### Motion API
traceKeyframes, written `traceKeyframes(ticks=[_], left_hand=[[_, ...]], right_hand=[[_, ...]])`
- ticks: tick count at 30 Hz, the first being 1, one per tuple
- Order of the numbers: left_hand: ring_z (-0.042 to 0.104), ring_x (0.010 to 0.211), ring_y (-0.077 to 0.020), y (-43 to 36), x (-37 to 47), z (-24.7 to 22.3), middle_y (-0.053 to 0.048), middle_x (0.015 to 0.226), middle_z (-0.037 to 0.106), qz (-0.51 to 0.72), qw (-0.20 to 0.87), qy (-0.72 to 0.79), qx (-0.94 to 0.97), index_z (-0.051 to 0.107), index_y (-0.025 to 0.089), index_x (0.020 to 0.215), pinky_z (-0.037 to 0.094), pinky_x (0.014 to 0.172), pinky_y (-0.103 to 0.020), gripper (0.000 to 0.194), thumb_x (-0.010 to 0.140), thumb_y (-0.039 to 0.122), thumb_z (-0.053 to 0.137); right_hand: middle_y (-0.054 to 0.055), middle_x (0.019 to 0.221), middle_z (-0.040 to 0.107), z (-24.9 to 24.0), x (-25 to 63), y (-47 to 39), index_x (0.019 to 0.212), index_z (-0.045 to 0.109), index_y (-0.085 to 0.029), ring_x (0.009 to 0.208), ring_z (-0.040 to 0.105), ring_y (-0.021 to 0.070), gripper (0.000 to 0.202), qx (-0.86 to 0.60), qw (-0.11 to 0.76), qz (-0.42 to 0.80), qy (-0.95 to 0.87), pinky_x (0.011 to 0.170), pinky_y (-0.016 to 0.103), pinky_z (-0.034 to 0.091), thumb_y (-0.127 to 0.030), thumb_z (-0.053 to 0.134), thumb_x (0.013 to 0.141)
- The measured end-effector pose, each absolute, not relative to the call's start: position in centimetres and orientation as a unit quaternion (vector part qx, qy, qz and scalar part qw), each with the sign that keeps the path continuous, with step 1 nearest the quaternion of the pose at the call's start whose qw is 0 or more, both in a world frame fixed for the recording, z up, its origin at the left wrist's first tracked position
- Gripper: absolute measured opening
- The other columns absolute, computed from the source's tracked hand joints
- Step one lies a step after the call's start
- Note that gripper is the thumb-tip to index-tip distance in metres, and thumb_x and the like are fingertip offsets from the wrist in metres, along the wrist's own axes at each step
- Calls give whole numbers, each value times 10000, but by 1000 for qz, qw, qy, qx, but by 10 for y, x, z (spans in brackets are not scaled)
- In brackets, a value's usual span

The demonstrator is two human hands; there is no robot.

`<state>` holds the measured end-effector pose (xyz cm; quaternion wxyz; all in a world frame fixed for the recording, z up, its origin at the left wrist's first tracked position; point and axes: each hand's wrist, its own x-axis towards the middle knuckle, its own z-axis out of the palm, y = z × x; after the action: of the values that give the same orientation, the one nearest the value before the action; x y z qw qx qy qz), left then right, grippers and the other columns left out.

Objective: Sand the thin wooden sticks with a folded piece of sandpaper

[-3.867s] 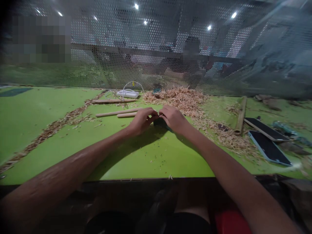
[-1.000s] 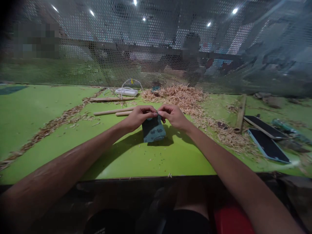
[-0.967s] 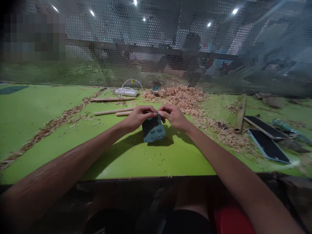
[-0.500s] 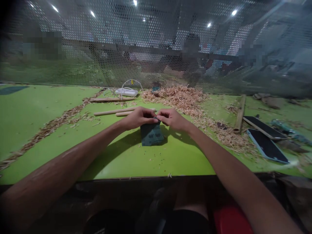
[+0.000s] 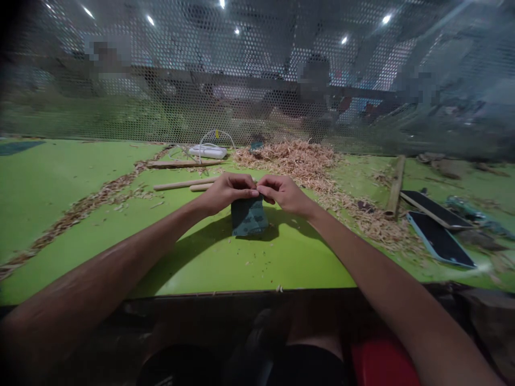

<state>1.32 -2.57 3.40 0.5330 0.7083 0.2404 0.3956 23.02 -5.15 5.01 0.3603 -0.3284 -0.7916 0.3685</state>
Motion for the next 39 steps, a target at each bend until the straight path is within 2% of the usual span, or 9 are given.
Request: traceKeyframes(ticks=[6, 12, 18, 24, 30, 33, 39], left_hand=[[654, 740, -147, -25, 13, 33, -52, 789, 746, 405, 527, 238, 709, 767, 146, 764, 525, 683, -274, 423, 685, 498, 987], [648, 729, -151, -22, 15, 33, -48, 778, 744, 388, 517, 259, 718, 765, 146, 788, 524, 690, -290, 455, 703, 543, 969], [614, 714, -144, -20, 16, 31, -27, 764, 728, 368, 486, 275, 743, 779, 139, 811, 477, 662, -277, 475, 700, 568, 948], [545, 656, -125, -23, 16, 29, -7, 680, 656, 367, 482, 260, 753, 741, 148, 717, 412, 605, -262, 469, 743, 584, 914], [601, 705, -141, -25, 18, 31, -36, 745, 723, 403, 526, 267, 700, 770, 149, 740, 469, 640, -263, 475, 655, 573, 967], [612, 707, -144, -25, 18, 30, -36, 741, 732, 408, 530, 283, 687, 778, 152, 738, 480, 638, -262, 467, 636, 560, 983], [645, 738, -158, -19, 14, 27, -52, 815, 780, 384, 534, 311, 686, 827, 158, 807, 513, 658, -274, 438, 600, 492, 1019]], right_hand=[[-33, 676, 547, 47, 229, -50, 870, 682, -216, 606, 472, 128, 379, -342, 375, 357, -784, 573, 295, 406, -578, 739, 971], [-17, 689, 587, 47, 234, -44, 839, 662, -210, 622, 540, 140, 421, -339, 357, 404, -771, 587, 306, 449, -599, 713, 992], [-8, 694, 613, 50, 241, -44, 850, 697, -194, 644, 561, 147, 387, -356, 308, 363, -804, 646, 326, 439, -556, 728, 983], [-4, 690, 610, 46, 239, -43, 848, 695, -210, 638, 542, 157, 317, -364, 324, 365, -793, 637, 339, 427, -501, 737, 966], [-3, 699, 596, 39, 231, -42, 829, 686, -231, 654, 514, 169, 322, -378, 396, 383, -744, 631, 334, 443, -535, 770, 898], [-19, 693, 572, 37, 230, -40, 820, 670, -225, 650, 485, 151, 305, -380, 415, 386, -731, 642, 321, 441, -501, 753, 918], [-8, 719, 621, 39, 237, -37, 827, 669, -219, 667, 552, 162, 309, -376, 380, 383, -753, 668, 336, 473, -494, 755, 940]])
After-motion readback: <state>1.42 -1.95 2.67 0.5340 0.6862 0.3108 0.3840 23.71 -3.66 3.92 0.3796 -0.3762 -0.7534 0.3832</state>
